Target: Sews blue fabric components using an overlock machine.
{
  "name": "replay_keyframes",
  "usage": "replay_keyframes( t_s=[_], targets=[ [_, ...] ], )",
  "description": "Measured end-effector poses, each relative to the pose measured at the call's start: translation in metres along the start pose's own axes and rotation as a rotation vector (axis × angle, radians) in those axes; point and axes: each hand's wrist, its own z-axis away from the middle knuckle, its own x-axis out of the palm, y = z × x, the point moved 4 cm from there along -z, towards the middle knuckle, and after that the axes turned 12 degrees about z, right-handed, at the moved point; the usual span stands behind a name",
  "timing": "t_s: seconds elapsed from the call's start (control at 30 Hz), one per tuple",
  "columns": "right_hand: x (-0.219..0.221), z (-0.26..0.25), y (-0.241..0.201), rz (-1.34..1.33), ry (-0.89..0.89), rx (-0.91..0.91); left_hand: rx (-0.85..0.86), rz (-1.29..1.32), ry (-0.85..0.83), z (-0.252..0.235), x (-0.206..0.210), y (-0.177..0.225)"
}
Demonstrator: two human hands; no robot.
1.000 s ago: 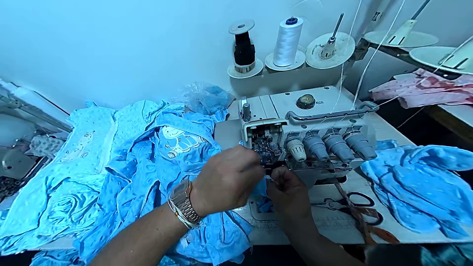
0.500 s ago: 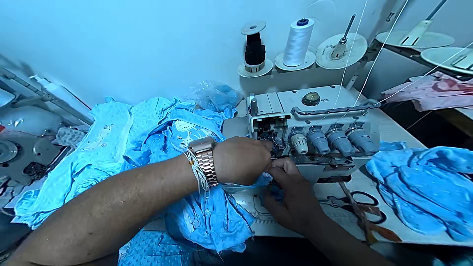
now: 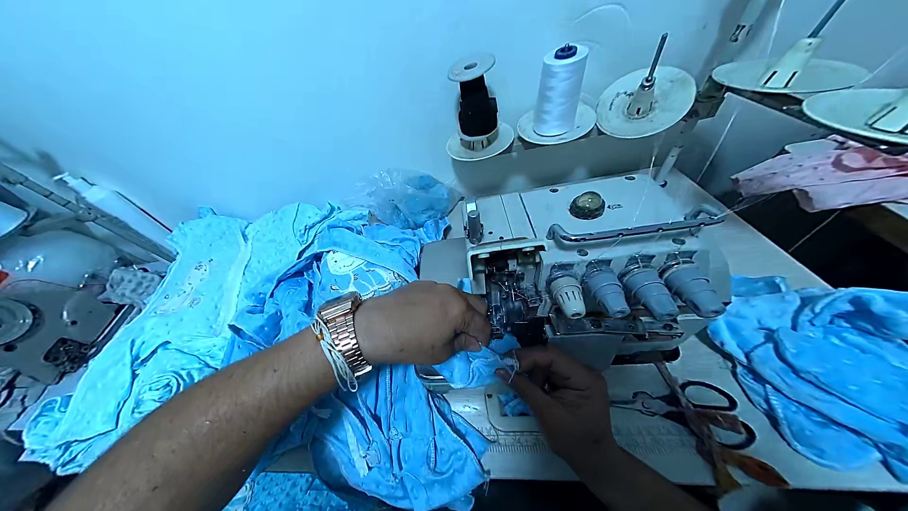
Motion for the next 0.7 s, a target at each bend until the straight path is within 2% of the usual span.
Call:
replay_keyframes(
  t_s=[0.07, 0.13, 0.3, 0.43, 0.6, 0.7],
  targets=[
    [0.001, -0.001, 0.002, -0.019, -0.021, -0.009, 0.085, 0.017, 0.052, 0.002, 0.006, 0.008],
    [0.003, -0.001, 0.002, -0.025, -0.044, -0.041, 0.098, -0.046, 0.093, 0.002, 0.015, 0.018],
    [0.003, 0.006, 0.002, 0.023, -0.036, -0.131, -0.014, -0.311, 0.323, -0.006, 0.053, 0.045],
    [0.001, 0.010, 0.005, 0.053, -0.036, -0.184, -0.102, -0.458, 0.475, -0.006, 0.071, 0.051],
    [0.002, 0.005, 0.007, 0.028, -0.038, -0.166, -0.162, -0.542, 0.536, -0.005, 0.076, 0.051],
    [0.003, 0.002, 0.008, 0.030, -0.040, -0.150, -0.121, -0.543, 0.490, -0.003, 0.069, 0.048]
  ],
)
